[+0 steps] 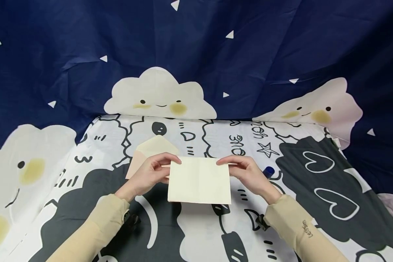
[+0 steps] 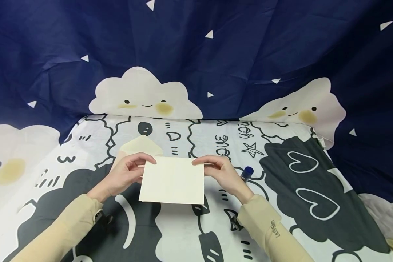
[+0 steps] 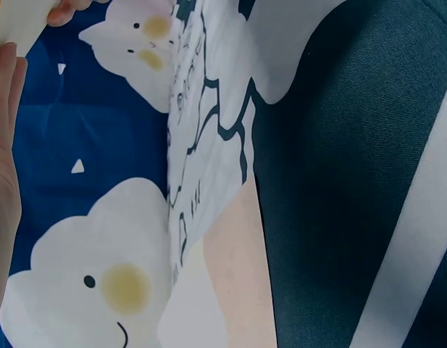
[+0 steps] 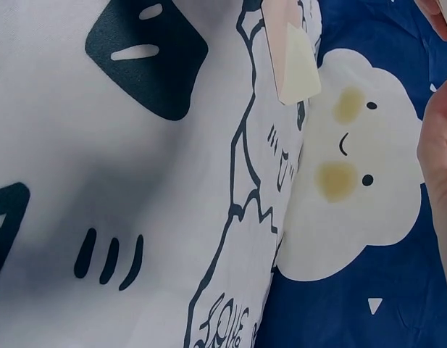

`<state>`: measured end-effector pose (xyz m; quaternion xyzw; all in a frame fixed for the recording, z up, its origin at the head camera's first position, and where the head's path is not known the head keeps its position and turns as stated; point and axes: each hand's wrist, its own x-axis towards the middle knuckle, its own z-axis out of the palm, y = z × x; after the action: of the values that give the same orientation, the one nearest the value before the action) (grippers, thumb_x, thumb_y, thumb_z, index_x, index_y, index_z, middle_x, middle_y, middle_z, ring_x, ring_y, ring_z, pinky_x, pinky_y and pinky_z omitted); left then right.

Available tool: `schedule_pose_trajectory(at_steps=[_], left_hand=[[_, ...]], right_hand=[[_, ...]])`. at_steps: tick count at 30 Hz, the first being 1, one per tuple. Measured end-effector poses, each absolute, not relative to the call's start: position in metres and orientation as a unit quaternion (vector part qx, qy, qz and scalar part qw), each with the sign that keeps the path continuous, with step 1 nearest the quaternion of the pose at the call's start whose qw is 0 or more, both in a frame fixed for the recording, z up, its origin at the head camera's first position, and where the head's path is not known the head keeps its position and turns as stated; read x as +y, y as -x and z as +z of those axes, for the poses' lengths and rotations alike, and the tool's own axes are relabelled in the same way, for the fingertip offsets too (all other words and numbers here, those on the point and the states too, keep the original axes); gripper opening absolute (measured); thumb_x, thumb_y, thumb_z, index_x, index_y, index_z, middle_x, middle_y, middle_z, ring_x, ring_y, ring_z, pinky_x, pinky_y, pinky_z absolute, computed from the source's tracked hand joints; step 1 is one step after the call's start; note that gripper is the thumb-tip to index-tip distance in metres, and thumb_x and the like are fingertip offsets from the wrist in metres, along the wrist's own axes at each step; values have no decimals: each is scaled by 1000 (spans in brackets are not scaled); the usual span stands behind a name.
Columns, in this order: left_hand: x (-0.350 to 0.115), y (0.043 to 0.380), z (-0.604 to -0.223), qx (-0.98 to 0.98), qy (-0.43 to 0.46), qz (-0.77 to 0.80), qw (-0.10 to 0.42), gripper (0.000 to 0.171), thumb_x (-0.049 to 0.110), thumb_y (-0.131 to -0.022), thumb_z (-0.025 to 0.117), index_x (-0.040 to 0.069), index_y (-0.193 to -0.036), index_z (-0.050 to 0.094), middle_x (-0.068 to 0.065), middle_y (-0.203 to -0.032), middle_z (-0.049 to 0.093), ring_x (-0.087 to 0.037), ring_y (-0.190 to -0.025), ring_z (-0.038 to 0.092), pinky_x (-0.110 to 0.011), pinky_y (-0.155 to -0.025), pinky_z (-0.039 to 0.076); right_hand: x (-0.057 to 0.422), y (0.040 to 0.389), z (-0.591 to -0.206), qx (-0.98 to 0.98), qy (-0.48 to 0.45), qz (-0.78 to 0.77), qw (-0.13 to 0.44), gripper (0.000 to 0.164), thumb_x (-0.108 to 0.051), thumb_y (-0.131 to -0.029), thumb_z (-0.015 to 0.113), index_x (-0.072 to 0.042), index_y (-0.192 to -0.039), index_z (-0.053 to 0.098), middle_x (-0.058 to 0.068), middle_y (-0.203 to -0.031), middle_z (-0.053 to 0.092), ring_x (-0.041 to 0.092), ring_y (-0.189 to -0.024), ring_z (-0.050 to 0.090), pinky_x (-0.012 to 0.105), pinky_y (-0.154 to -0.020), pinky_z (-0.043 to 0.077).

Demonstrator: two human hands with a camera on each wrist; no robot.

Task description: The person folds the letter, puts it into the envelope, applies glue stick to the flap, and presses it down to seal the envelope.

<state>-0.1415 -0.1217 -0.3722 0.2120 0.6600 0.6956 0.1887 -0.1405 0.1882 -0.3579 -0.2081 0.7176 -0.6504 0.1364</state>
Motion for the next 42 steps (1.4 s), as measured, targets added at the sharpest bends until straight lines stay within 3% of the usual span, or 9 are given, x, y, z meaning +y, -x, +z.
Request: schedule_pose_trajectory(at_steps=[5, 10, 13, 18, 21, 25, 33, 38, 42], left_hand=[[-120, 141, -371, 650, -193, 708, 198, 21, 6, -94, 49, 13, -112, 58, -1, -113, 58, -14, -90, 67, -37, -75, 59], [-120, 141, -369, 647, -193, 713, 191, 22, 8, -92, 51, 15, -111, 58, 2, -110, 58, -13, -88, 66, -38, -74, 59], [-118, 142, -370, 656, -191, 706, 187, 29, 9, -88, 64, 11, -116, 55, 2, -110, 61, -13, -87, 68, -40, -74, 59], [-116, 144, -368, 656, -183, 706, 196, 45, 6, -82, 71, 9, -122, 51, -1, -116, 61, -15, -93, 71, -40, -76, 59], [-115, 145, -367, 655, -188, 705, 195, 48, 4, -82, 71, 7, -125, 49, -5, -120, 59, -17, -94, 71, -39, -76, 59], [-113, 145, -365, 664, -190, 698, 190, 50, 4, -83, 70, 7, -128, 48, -12, -126, 57, -16, -94, 71, -38, -75, 59], [-110, 146, -362, 695, -165, 681, 163, 49, 1, -82, 69, 8, -129, 53, -14, -134, 50, -13, -91, 71, -29, -79, 58], [-109, 148, -361, 702, -159, 674, 166, 51, 1, -84, 67, 11, -131, 53, -15, -133, 53, -10, -92, 69, -29, -77, 58], [-108, 149, -360, 723, -179, 648, 161, 49, 2, -85, 64, 15, -131, 55, -8, -137, 52, -11, -94, 67, -26, -77, 56]], right_hand=[[190, 141, -359, 670, 241, -684, 155, 39, 5, -89, 42, -17, -109, 68, -8, -114, 67, 6, -100, 64, 24, -86, 53], [190, 141, -360, 702, 241, -659, 123, 27, 0, -90, 55, -14, -109, 68, -11, -109, 66, 1, -86, 62, 19, -78, 51], [189, 142, -359, 727, 232, -637, 106, 25, -2, -87, 62, -5, -111, 66, -12, -87, 65, -1, -65, 56, 17, -65, 48], [190, 143, -360, 734, 238, -628, 98, 28, -1, -86, 65, 0, -113, 63, -9, -58, 40, 9, -51, 33, 24, -52, 34], [190, 143, -360, 731, 232, -633, 109, 28, -1, -86, 65, -6, -114, 64, -10, -65, 55, 7, -56, 44, 21, -61, 44], [191, 143, -359, 726, 220, -640, 122, 31, -2, -85, 66, -7, -115, 63, -8, -93, 70, 3, -74, 61, 21, -76, 54], [190, 142, -360, 718, 200, -652, 139, 34, -3, -85, 68, -4, -118, 61, -10, -111, 67, 8, -94, 70, 25, -83, 56], [190, 142, -360, 728, 196, -639, 151, 37, -3, -84, 68, 3, -119, 57, -8, -109, 67, 9, -93, 70, 25, -81, 56], [188, 142, -356, 776, 203, -580, 140, 38, -8, -82, 72, 0, -117, 60, -8, -103, 66, 2, -67, 62, 18, -62, 50]])
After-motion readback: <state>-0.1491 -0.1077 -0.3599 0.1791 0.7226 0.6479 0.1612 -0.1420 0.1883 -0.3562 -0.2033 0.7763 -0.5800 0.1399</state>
